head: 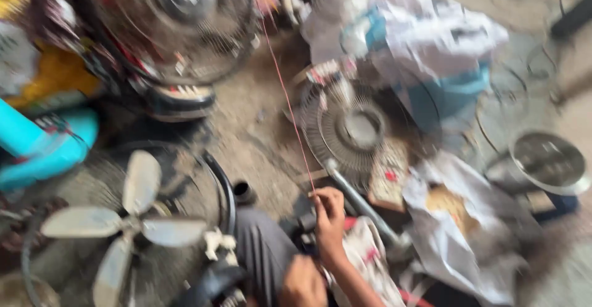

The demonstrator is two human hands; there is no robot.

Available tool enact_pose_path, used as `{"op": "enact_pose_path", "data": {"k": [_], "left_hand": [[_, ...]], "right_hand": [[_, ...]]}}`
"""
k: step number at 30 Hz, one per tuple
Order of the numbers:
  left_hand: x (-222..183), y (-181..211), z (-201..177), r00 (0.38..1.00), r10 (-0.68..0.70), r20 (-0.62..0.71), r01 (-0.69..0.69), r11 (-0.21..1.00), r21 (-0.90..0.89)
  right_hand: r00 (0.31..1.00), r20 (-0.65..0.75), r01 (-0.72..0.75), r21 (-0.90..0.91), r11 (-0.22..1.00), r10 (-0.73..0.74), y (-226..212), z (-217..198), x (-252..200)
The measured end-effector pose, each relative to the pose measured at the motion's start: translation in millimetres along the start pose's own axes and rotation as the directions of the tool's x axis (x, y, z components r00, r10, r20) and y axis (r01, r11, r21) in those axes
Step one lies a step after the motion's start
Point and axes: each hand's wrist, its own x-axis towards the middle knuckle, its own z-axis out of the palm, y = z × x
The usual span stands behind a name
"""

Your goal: The person sits on the floor and repairs a table fan by stripping wires with pliers and connecting them to the fan's internal components. They repeatedly adjust and test the wiring connections.

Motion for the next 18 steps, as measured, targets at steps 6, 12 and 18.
{"op": "enact_pose_path", "data": {"k": [6, 12, 18], "left_hand": [[33, -28, 12, 0.939, -0.327, 0.106, 0.323, 0.733, -0.599], [120, -42, 46, 0.844, -0.437, 0.31, 0.515, 0.503, -0.694], [106, -57, 19, 0.809, -0.546, 0.219, 0.541, 0.545, -0.64]], "right_hand": [[0.989, 0.124, 0.09, -0.104, 0.991, -0.077, -18, -27, -34], [0.97, 0.233, 0.083, -0.069, 0.994, -0.064, -24, -22, -51], [0.917, 0.399, 0.253, -0.568, 0.783, -0.007, -20, -110, -19]]}}
